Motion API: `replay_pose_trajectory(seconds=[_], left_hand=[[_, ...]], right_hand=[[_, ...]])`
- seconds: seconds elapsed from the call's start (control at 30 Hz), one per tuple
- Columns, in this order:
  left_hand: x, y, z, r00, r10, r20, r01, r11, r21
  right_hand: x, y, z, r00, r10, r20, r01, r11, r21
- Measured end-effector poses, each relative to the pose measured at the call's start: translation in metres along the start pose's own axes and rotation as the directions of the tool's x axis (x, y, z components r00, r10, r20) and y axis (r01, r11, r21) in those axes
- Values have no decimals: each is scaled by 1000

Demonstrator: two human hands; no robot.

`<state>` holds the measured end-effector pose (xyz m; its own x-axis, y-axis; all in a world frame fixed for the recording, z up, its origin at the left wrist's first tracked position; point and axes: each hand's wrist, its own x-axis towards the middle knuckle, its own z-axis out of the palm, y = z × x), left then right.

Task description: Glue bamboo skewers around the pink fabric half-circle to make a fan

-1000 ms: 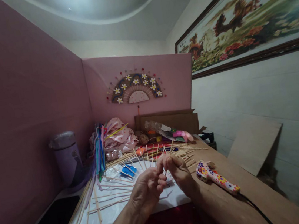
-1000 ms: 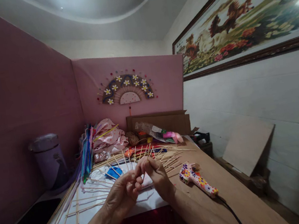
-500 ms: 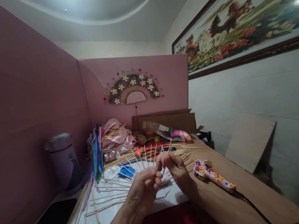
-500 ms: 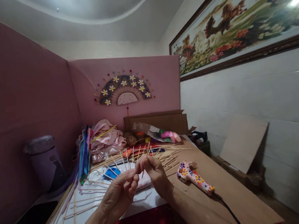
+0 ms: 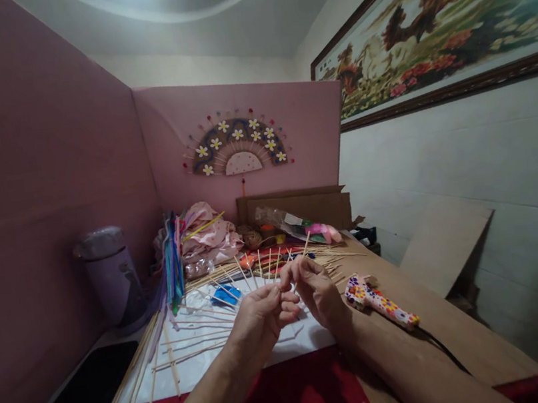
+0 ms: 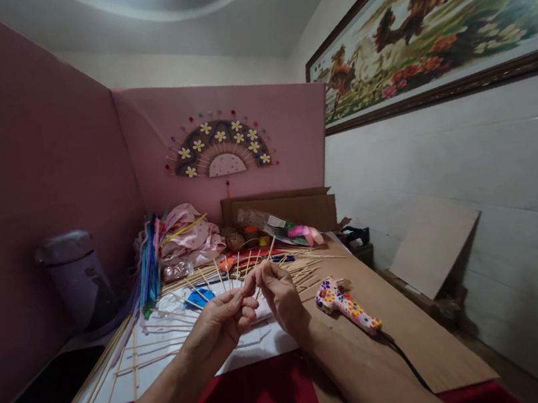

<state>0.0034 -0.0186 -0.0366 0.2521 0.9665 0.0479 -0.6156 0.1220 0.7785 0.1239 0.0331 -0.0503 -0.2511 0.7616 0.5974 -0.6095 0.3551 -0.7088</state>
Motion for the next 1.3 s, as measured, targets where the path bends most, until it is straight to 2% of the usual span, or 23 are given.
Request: replay_pose_trajectory(seconds=[0.13,0.4,0.53,0.73,0.87,1.0,1.3], left_hand=[[0,-1,0,1000,13,-5,-13,1000,16],[2,-1,-4,998,-53,-46,55,998,25],[1,1,0,988,-75,-133,81,996,42],[3,-2,2,971,-58,-234,71,996,47],[4,-5,0,983,-53,-178,59,998,26],[2,-4,2,996,-44,-73,44,999,-6],[2,-3,-1,997,-31,-70,27,999,-45]], right_hand=[[0,0,-1,1000,-7,19,7,1000,19],[-4,1,1,999,-26,37,30,993,-114],[-4,3,-2,996,-58,66,71,974,-214],[-5,5,-4,995,-61,83,79,969,-235],[-4,3,-2,997,-32,68,43,984,-175],[-3,-1,1,1000,18,-6,-19,999,-44],[-2,0,1,1000,-3,30,2,999,32]])
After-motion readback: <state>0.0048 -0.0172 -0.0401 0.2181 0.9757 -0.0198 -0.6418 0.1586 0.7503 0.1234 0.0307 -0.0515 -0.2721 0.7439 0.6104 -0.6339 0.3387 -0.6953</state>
